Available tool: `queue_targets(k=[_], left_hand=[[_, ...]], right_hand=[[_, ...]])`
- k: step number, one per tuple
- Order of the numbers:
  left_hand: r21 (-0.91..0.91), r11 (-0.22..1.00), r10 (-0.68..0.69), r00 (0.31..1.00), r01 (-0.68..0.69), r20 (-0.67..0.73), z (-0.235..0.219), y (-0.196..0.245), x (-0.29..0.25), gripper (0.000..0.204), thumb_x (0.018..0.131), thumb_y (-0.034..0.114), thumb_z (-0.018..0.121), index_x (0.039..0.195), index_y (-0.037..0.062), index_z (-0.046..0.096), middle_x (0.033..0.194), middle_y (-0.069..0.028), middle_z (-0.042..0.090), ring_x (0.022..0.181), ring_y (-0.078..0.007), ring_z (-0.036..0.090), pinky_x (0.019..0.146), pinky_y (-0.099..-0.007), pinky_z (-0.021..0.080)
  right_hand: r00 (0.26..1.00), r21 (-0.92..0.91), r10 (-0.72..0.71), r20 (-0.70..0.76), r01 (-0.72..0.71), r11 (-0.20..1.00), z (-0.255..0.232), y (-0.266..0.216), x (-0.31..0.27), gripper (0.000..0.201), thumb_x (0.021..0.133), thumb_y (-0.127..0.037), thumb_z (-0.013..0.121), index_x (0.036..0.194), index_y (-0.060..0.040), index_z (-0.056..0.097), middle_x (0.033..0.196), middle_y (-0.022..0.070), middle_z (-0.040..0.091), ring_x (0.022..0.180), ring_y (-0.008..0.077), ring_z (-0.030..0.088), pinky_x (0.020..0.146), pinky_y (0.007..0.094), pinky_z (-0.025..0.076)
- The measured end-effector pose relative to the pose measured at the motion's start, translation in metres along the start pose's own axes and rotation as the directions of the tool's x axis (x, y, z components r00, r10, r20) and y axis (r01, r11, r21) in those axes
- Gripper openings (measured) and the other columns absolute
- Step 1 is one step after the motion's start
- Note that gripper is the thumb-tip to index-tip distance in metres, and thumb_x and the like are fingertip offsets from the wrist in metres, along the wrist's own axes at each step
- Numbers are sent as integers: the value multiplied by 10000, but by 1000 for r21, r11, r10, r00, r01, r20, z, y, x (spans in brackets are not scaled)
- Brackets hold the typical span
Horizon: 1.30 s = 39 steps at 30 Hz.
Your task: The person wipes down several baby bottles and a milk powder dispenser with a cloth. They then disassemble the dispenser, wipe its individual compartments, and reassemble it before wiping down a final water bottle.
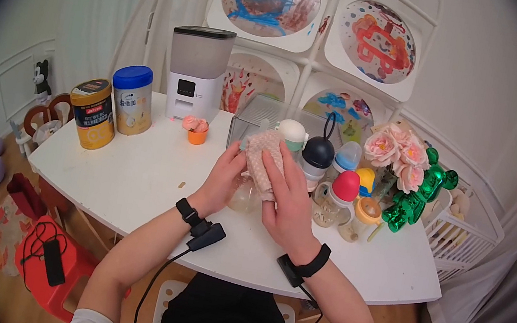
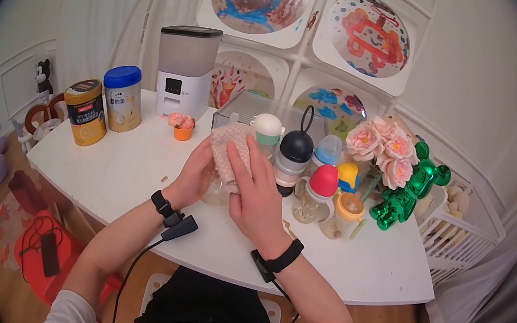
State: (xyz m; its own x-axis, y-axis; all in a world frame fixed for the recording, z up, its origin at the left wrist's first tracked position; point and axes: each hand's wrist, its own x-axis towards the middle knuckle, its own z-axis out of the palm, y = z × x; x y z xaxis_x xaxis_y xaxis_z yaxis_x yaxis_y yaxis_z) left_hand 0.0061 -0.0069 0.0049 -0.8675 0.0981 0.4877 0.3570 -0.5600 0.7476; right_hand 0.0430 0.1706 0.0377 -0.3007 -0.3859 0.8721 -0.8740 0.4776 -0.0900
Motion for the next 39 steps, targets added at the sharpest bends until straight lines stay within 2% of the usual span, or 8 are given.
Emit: queue_targets(k=[6, 8, 13, 20, 23, 27, 32, 39], left_hand=[[15, 997, -82, 997, 82, -1, -9, 1, 2, 512, 1120, 387, 438, 1505, 54, 486, 1491, -87, 578, 1372, -197, 570, 1146, -380, 468], [23, 1000, -5, 995, 7, -97, -9, 1, 3, 400, 1136, 390, 473, 1336, 62, 587, 1304, -67, 661, 1202, -161, 638, 1044, -337, 503], [-106, 990, -113, 971, 92, -209, -14, 11, 8, 437, 1108, 498, 500, 1261, 102, 606, 1180, -48, 670, 1102, -162, 649, 986, -342, 511], [-248, 962, -194, 930, 118, -312, -14, 14, 7, 493, 1084, 616, 486, 1196, 147, 592, 1060, -34, 644, 981, -182, 651, 882, -360, 539], [-271, 952, -217, 942, 145, -256, -29, 7, 10, 595, 1078, 677, 414, 1308, 152, 572, 1206, -89, 680, 1128, -244, 686, 977, -412, 573], [-308, 934, -275, 916, 182, -291, -22, 13, 7, 653, 1091, 686, 337, 1315, 124, 583, 1246, -111, 680, 1152, -274, 684, 993, -441, 575], [-428, 887, -335, 882, 175, -333, -34, 9, 12, 619, 1132, 569, 258, 1398, 80, 528, 1334, -163, 643, 1204, -335, 653, 1087, -485, 513], [-469, 872, -349, 853, 143, -388, -21, 22, 11, 615, 1110, 587, 344, 1359, 64, 549, 1290, -165, 646, 1198, -345, 648, 1093, -500, 502]], right_hand=[[999, -13, -14, 42, 15, 1000, 0, 4, -3, 808, 755, 67, 646, 1524, -169, 572, 1608, 197, 465, 1327, 417, 557, 1076, 454, 519], [999, -25, -24, 46, 25, 999, 0, 4, -3, 809, 749, 60, 654, 1517, -183, 581, 1604, 183, 473, 1317, 408, 564, 1061, 450, 532], [977, 27, -48, 209, 44, 999, 1, 3, -5, 778, 739, 30, 673, 1464, -251, 632, 1560, 133, 529, 1274, 346, 601, 966, 414, 590], [966, 18, -100, 240, 99, 995, 0, 1, -5, 755, 734, 10, 700, 1436, -266, 655, 1528, 121, 562, 1252, 336, 618, 938, 390, 597], [955, 2, -116, 273, 121, 993, -2, -1, -3, 740, 728, 6, 721, 1414, -265, 668, 1529, 112, 562, 1260, 329, 617, 935, 382, 599], [945, -41, -140, 295, 159, 986, -2, -5, -1, 719, 715, 18, 734, 1376, -263, 690, 1530, 98, 565, 1287, 316, 612, 941, 373, 600], [950, -91, -157, 269, 188, 978, -2, -4, 1, 691, 698, 32, 734, 1327, -253, 714, 1538, 89, 562, 1312, 296, 607, 944, 369, 599], [974, -153, -88, 207, 121, 981, -1, -6, 1, 667, 662, 43, 727, 1268, -236, 733, 1523, 85, 578, 1291, 283, 617, 916, 363, 602]])
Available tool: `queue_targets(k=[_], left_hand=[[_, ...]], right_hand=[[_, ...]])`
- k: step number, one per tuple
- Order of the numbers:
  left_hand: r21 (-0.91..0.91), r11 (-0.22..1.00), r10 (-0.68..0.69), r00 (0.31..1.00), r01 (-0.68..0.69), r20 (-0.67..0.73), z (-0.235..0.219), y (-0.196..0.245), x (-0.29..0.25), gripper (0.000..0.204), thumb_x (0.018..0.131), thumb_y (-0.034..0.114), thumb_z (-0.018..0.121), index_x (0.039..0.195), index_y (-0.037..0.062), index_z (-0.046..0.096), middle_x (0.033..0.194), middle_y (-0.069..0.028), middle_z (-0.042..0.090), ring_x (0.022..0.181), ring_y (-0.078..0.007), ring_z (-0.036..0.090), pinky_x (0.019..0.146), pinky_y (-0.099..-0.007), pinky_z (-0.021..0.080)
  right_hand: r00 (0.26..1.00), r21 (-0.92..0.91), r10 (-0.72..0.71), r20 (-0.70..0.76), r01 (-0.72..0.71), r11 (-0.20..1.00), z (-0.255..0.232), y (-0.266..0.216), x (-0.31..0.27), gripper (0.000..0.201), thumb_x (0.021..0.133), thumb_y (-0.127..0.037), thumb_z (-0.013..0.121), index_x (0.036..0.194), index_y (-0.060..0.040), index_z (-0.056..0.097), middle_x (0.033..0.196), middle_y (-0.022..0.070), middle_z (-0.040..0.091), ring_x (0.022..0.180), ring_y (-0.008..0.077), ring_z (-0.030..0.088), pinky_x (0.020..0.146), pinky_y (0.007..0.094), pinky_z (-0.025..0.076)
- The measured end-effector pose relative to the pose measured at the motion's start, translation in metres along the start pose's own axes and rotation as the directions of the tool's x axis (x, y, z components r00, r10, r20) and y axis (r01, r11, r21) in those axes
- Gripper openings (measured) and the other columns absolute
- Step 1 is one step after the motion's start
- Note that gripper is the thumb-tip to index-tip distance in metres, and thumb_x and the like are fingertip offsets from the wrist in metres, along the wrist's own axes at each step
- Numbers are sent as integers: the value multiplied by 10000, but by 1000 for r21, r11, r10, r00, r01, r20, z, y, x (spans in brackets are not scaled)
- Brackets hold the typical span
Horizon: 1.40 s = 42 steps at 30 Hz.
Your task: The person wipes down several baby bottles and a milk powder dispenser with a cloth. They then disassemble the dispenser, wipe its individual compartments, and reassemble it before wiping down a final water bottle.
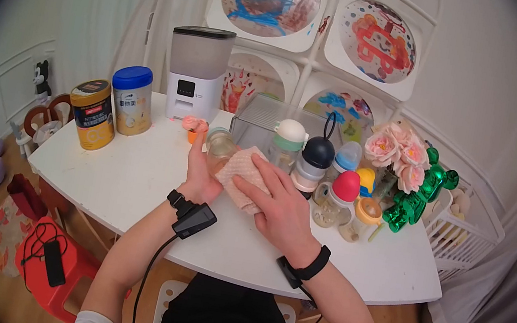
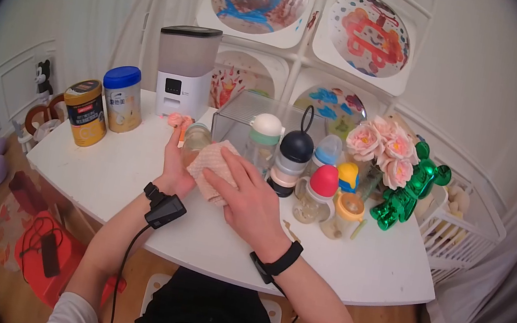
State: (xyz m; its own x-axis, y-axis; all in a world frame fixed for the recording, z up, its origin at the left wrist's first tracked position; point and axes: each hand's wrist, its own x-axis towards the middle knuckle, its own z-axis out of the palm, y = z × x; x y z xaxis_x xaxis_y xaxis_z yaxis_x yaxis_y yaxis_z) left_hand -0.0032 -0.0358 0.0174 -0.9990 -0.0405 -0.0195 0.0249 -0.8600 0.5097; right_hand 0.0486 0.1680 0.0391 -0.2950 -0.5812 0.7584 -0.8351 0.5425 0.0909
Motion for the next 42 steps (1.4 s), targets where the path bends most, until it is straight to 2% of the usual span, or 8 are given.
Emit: queue_targets(k=[8, 13, 17, 21, 23, 31, 37, 42], left_hand=[[21, 989, 145, 984, -148, 99, -9, 3, 7, 564, 1098, 582, 442, 1285, 73, 599, 1183, -144, 661, 1143, -328, 660, 1025, -462, 534], [127, 988, 53, 974, -83, 219, 8, 1, -13, 553, 1117, 539, 405, 1340, 66, 585, 1247, -142, 665, 1138, -290, 655, 1032, -439, 523], [255, 959, -5, 893, -123, 450, 12, -8, -16, 572, 1117, 514, 397, 1419, 47, 531, 1299, -131, 657, 1145, -263, 648, 1041, -420, 505], [250, 957, -11, 846, -145, 533, 0, -13, -6, 544, 1109, 468, 429, 1461, 65, 525, 1313, -123, 664, 1157, -276, 656, 1062, -419, 485], [316, 927, -30, 797, -204, 603, -1, -13, -4, 569, 1105, 432, 473, 1546, 74, 434, 1436, -121, 598, 1253, -270, 621, 1106, -432, 461], [361, 877, 47, 803, -318, 594, 0, -24, -8, 580, 1120, 307, 523, 1620, 70, 349, 1498, -84, 551, 1389, -202, 525, 1104, -394, 454], [351, 855, 161, 839, -381, 519, -2, -26, -3, 487, 1125, 335, 493, 1519, 50, 458, 1448, -90, 582, 1372, -200, 536, 1165, -359, 406], [292, 929, 131, 941, -226, 312, -6, -18, 4, 469, 1127, 483, 434, 1346, 91, 570, 1303, -130, 670, 1210, -248, 661, 1061, -406, 527]], right_hand=[[990, -13, 136, -39, -136, 991, 8, 12, -15, 603, 653, -12, 709, 1218, -223, 737, 1476, 84, 611, 1208, 277, 647, 794, 362, 616], [914, 104, 174, -367, -145, 984, 0, 13, -3, 607, 740, 59, 644, 1316, -130, 685, 1492, 173, 576, 1294, 394, 582, 1052, 463, 511], [880, 166, 190, -435, -129, 978, 0, 15, -5, 698, 781, 107, 574, 1458, -62, 552, 1585, 271, 433, 1413, 456, 457, 1195, 516, 335], [825, 187, 216, -523, -137, 973, 3, 16, -6, 721, 798, 123, 550, 1499, -33, 490, 1618, 281, 376, 1470, 448, 388, 1219, 493, 283], [842, 171, 205, -500, -136, 976, 4, 16, -6, 715, 801, 123, 553, 1498, -26, 491, 1613, 280, 386, 1464, 452, 397, 1218, 496, 288], [972, 204, 164, -169, -128, 971, 6, 13, -4, 748, 809, 79, 611, 1525, -128, 555, 1584, 220, 462, 1351, 430, 526, 1154, 475, 439], [986, 164, 120, -117, -100, 981, 4, 11, -4, 743, 774, 46, 663, 1480, -180, 618, 1548, 173, 521, 1291, 403, 568, 1076, 459, 513], [999, 197, 40, -34, -33, 980, 2, 7, -5, 744, 743, 29, 685, 1443, -221, 647, 1525, 132, 549, 1253, 370, 597, 1004, 439, 565]])
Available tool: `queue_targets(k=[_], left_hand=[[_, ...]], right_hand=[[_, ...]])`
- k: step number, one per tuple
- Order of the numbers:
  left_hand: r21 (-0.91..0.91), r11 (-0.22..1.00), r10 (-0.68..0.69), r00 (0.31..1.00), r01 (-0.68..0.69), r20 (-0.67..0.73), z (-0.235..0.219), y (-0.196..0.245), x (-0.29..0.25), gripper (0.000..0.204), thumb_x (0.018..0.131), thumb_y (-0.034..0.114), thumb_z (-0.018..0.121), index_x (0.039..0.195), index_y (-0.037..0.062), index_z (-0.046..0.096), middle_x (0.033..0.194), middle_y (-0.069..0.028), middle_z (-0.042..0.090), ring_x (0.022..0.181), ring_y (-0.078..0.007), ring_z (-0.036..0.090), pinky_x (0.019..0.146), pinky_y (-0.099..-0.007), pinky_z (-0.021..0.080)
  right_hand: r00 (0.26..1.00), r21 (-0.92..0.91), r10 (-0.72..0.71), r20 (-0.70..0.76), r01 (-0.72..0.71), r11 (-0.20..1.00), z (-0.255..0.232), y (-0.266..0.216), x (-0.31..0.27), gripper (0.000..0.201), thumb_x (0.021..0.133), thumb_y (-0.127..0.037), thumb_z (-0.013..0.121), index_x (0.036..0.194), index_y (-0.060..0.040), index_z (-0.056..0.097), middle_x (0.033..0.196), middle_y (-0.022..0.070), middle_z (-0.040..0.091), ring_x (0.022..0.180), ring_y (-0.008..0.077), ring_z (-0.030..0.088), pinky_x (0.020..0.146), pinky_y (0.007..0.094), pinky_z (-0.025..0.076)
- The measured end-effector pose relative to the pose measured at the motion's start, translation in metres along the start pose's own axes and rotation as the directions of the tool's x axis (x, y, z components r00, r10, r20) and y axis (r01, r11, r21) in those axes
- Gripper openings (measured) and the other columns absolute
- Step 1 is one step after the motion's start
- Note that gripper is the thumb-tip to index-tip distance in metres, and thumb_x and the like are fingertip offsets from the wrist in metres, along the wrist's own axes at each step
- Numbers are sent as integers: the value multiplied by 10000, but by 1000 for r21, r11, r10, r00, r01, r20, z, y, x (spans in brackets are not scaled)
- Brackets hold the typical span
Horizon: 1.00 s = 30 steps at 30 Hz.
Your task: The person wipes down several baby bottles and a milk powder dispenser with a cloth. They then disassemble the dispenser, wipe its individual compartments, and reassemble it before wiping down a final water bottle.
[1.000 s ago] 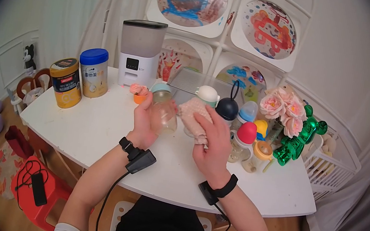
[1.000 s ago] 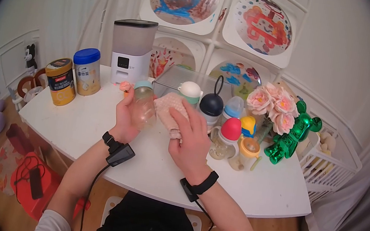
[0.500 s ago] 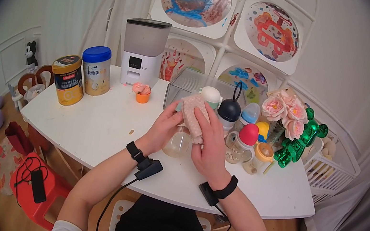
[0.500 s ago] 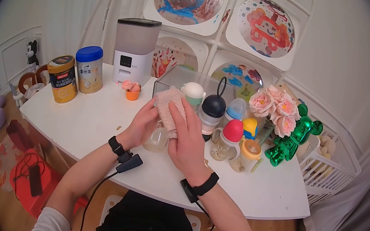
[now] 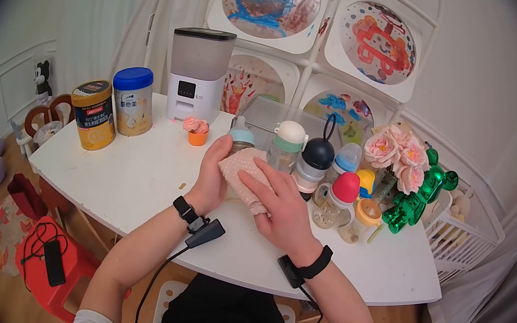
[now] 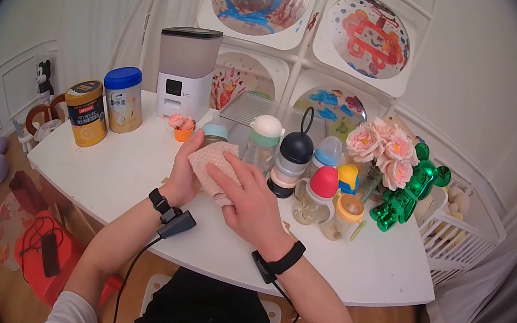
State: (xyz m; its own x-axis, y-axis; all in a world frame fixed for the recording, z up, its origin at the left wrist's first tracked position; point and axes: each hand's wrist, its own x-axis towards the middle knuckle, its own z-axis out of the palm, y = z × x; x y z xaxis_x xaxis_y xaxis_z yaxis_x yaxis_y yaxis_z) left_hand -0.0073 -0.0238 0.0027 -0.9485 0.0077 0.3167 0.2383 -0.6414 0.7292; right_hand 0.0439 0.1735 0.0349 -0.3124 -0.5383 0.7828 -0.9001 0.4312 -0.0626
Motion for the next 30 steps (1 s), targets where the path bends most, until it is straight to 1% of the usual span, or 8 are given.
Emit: queue_targets(k=[4, 7, 10, 12, 16, 18, 24, 30], left_hand=[[-13, 1000, 15, 1000, -15, -6, -1, 2, -1, 441, 1127, 463, 480, 1339, 77, 512, 1262, -130, 646, 1152, -227, 682, 1007, -388, 565], [43, 997, 64, 993, -60, -102, -1, -3, 0, 555, 1115, 573, 420, 1332, 83, 564, 1282, -145, 680, 1147, -264, 698, 989, -399, 583], [-5, 1000, -30, 993, 30, -111, -4, 1, 1, 595, 1121, 593, 362, 1332, 78, 571, 1290, -160, 682, 1169, -291, 693, 1006, -426, 580], [-191, 951, -262, 962, 244, -79, 2, 12, -5, 627, 1131, 592, 292, 1338, 74, 577, 1297, -173, 683, 1184, -322, 688, 1020, -461, 572], [-192, 942, -295, 952, 274, -87, 10, 20, -9, 658, 1134, 584, 240, 1366, 65, 572, 1312, -175, 678, 1189, -341, 685, 1042, -481, 558], [-212, 926, -327, 944, 313, -33, 5, 19, -6, 714, 1120, 626, 193, 1379, 51, 528, 1358, -200, 631, 1264, -356, 633, 1124, -493, 494], [-239, 960, -202, 949, 144, -240, 6, 19, -2, 633, 1126, 564, 264, 1353, 41, 540, 1324, -183, 643, 1258, -334, 625, 1119, -465, 475], [-307, 949, -126, 977, 68, -172, -9, 19, 6, 563, 1113, 546, 390, 1299, 49, 578, 1252, -134, 661, 1167, -283, 637, 1056, -439, 511]], right_hand=[[998, -45, -49, 37, 51, 998, -1, -3, 1, 718, 719, 9, 705, 1394, -235, 676, 1493, 115, 574, 1236, 359, 612, 959, 413, 591], [997, -36, -56, 47, 58, 998, 0, -1, -1, 716, 702, 17, 707, 1368, -246, 703, 1490, 114, 586, 1229, 356, 618, 969, 412, 583], [996, -39, -66, 61, 68, 997, -2, -4, 1, 730, 684, 29, 711, 1350, -271, 725, 1493, 110, 594, 1226, 349, 623, 980, 410, 575], [994, -61, -87, 66, 91, 994, -4, -9, 4, 739, 676, 27, 719, 1346, -285, 727, 1493, 105, 596, 1229, 342, 624, 974, 403, 579], [988, -174, -150, 37, 154, 973, -4, -13, 9, 652, 710, 14, 723, 1301, -262, 729, 1467, 84, 616, 1248, 295, 635, 962, 373, 595], [987, -195, -158, 27, 160, 968, -4, -12, 10, 636, 717, 16, 718, 1290, -260, 734, 1471, 78, 616, 1247, 285, 639, 962, 371, 595], [995, -256, -98, -4, 94, 962, -1, -7, 7, 594, 717, 21, 704, 1250, -240, 747, 1473, 81, 614, 1252, 284, 637, 956, 369, 595], [998, -254, -49, 32, 55, 966, -7, -12, 4, 601, 682, 6, 717, 1237, -225, 747, 1437, 83, 631, 1207, 286, 645, 921, 363, 598]])
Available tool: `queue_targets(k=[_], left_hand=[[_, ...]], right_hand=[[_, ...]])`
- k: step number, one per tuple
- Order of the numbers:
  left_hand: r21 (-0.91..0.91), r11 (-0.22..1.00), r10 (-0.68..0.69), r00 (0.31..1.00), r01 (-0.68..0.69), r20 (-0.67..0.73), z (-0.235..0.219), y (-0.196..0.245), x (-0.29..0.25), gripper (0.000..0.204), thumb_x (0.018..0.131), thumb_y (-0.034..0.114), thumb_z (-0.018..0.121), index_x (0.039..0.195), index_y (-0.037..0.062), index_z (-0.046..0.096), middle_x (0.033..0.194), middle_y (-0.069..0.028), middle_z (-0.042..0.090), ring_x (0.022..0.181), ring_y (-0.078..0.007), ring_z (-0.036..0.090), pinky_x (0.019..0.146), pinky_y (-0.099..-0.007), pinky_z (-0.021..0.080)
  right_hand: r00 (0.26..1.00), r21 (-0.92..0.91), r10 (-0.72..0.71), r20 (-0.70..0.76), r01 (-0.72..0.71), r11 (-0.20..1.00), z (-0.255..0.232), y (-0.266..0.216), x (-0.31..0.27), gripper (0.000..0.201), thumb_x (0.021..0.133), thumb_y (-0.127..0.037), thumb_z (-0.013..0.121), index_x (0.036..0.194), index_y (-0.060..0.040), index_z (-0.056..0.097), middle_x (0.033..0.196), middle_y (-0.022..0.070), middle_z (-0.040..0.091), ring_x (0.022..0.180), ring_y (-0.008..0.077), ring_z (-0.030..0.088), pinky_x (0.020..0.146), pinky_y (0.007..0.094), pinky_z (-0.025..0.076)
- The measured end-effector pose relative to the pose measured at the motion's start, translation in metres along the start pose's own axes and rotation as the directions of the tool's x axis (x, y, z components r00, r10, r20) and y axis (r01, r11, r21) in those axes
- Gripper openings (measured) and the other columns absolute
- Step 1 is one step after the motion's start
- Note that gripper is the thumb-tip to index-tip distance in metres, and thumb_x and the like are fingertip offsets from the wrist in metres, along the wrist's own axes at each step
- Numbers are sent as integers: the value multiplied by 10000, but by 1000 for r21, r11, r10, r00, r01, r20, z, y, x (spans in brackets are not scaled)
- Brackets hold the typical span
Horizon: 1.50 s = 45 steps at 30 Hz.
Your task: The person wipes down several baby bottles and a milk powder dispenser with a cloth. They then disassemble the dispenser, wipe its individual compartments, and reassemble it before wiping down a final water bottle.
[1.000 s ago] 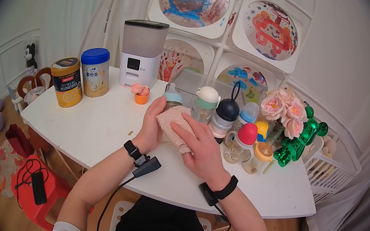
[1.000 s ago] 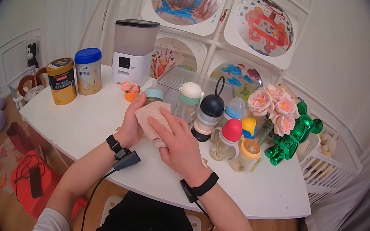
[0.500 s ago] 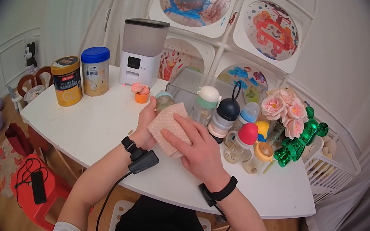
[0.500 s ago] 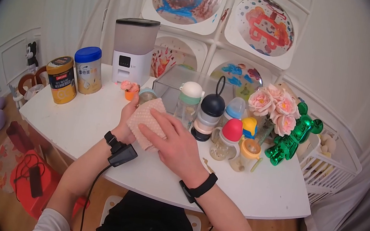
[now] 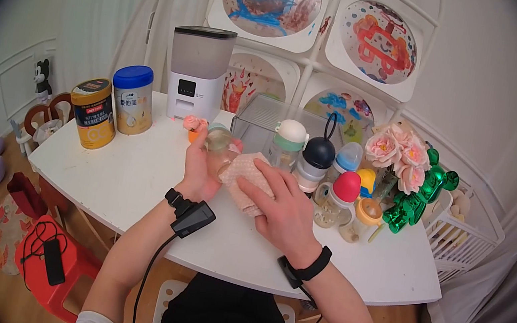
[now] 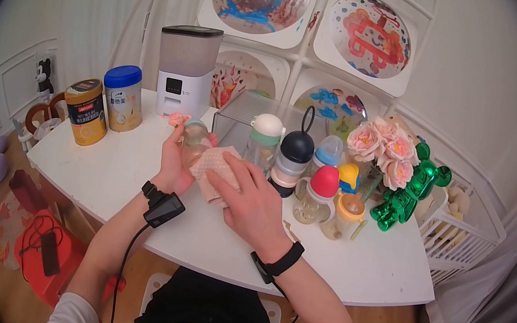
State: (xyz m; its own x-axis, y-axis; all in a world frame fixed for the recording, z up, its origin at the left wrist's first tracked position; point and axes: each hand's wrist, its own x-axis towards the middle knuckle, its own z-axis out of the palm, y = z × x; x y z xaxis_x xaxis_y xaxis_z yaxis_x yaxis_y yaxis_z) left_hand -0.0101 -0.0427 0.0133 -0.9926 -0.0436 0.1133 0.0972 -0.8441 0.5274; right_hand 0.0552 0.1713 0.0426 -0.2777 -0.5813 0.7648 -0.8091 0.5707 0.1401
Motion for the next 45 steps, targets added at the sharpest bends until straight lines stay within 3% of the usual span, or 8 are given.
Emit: queue_targets(k=[6, 13, 20, 22, 28, 34, 37, 45], left_hand=[[8, 995, 103, 995, -103, -3, 6, 3, -5, 572, 1107, 557, 423, 1305, 49, 596, 1209, -129, 686, 1116, -257, 669, 984, -395, 554], [151, 988, -29, 992, 9, 127, 21, -7, -23, 545, 1118, 534, 413, 1363, 80, 587, 1217, -86, 682, 1095, -246, 668, 954, -388, 537], [282, 943, 19, 875, -176, 484, 18, -15, -20, 549, 1134, 444, 420, 1500, 42, 491, 1433, -89, 599, 1329, -219, 548, 1132, -425, 420], [315, 923, 5, 826, -221, 564, 21, -18, -21, 569, 1134, 426, 429, 1540, 29, 456, 1514, -91, 557, 1406, -218, 503, 1179, -424, 386], [397, 894, 9, 893, -209, 450, 12, -27, -14, 584, 1141, 351, 441, 1611, 13, 364, 1627, -109, 453, 1531, -224, 388, 1288, -406, 256], [384, 887, 130, 937, -255, 323, 8, -31, -11, 516, 1166, 348, 397, 1575, 33, 415, 1482, -108, 575, 1370, -205, 549, 1190, -386, 414], [234, 966, 53, 975, -105, 217, 5, -19, -9, 428, 1160, 394, 384, 1378, 61, 541, 1312, -122, 658, 1217, -230, 644, 1093, -406, 504], [142, 984, -124, 986, 108, 113, 10, -5, -15, 658, 1126, 595, 279, 1395, 51, 534, 1317, -156, 645, 1245, -321, 631, 1081, -472, 514]], right_hand=[[988, 79, 123, -98, -115, 990, 9, 9, -8, 687, 649, 47, 696, 1280, -223, 731, 1445, 83, 621, 1206, 316, 638, 918, 380, 586], [869, 207, 226, -441, -147, 967, 10, 17, -4, 739, 732, 145, 601, 1412, -140, 653, 1586, 235, 442, 1414, 419, 467, 1180, 479, 365], [784, 286, 269, -559, -122, 950, 15, 19, -4, 765, 772, 151, 573, 1492, -109, 571, 1620, 275, 378, 1450, 460, 419, 1217, 502, 323], [962, 214, 156, -222, -108, 971, 7, 17, -2, 754, 804, 125, 578, 1511, -135, 567, 1595, 243, 434, 1394, 441, 490, 1189, 484, 387], [961, 219, 239, -143, -204, 954, 15, 18, -3, 736, 820, 81, 608, 1512, -169, 584, 1565, 207, 488, 1325, 425, 541, 1123, 468, 469], [988, 134, 146, -58, -138, 981, 13, 15, -6, 780, 750, 46, 674, 1470, -251, 627, 1551, 154, 516, 1273, 391, 574, 1030, 447, 544], [997, 163, 75, 12, -76, 984, 9, 9, -4, 775, 721, 37, 700, 1430, -274, 655, 1534, 123, 537, 1260, 369, 586, 983, 425, 572], [999, 230, -18, 38, 9, 973, 6, 3, -1, 771, 666, 69, 688, 1344, -297, 729, 1504, 112, 578, 1240, 362, 609, 977, 418, 574]])
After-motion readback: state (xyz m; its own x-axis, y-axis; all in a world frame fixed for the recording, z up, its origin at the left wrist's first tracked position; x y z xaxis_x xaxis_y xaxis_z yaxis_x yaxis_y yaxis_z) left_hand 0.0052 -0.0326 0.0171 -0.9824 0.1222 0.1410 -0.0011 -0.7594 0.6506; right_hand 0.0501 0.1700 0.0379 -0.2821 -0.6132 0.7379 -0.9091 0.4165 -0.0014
